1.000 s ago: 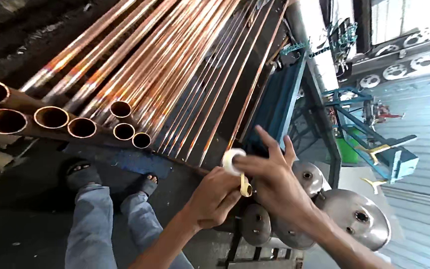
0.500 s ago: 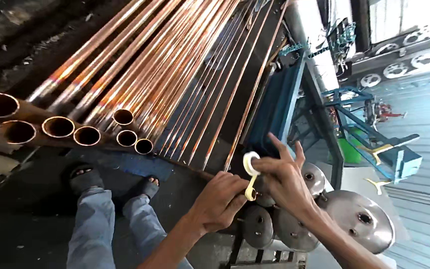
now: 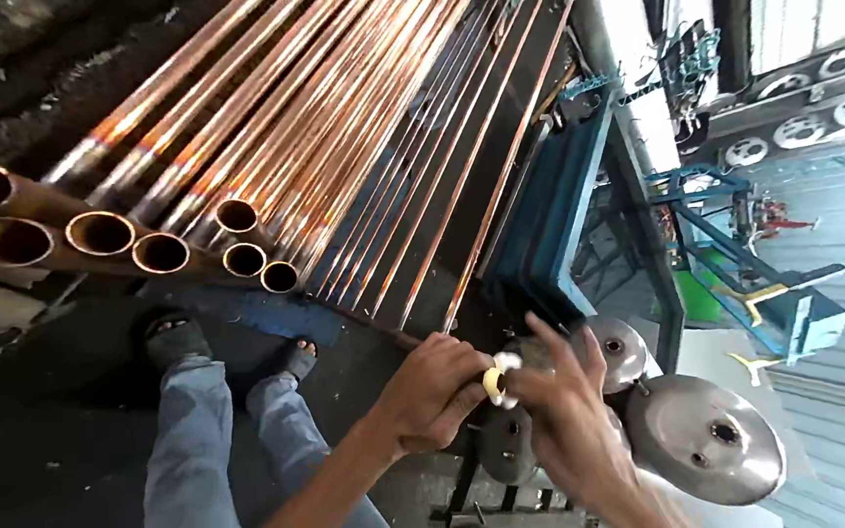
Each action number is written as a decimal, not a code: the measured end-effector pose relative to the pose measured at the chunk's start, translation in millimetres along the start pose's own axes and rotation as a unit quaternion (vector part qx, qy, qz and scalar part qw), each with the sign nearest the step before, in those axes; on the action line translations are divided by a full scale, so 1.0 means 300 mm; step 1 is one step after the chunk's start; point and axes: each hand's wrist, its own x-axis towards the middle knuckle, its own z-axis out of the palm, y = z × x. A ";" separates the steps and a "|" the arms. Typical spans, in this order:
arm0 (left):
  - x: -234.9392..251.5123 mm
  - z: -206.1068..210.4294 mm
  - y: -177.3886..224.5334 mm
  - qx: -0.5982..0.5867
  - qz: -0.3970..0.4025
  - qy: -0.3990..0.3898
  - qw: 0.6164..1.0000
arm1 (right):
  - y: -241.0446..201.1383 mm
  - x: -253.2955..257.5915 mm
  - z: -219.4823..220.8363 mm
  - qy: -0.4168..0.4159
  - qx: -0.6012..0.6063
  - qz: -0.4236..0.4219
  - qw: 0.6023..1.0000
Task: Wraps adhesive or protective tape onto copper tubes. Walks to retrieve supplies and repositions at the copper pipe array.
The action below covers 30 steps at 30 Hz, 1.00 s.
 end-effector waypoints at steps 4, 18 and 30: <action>-0.002 0.043 -0.011 -0.001 0.003 0.036 0.999 | -0.178 -0.051 -0.086 -0.081 0.055 -0.060 0.993; 0.010 0.001 -0.019 -0.029 -0.006 0.049 0.998 | -0.205 -0.042 -0.113 -0.083 0.048 -0.057 0.994; 0.018 0.023 -0.015 -0.036 -0.018 0.034 0.999 | -0.074 -0.038 -0.097 -0.111 0.051 -0.022 0.992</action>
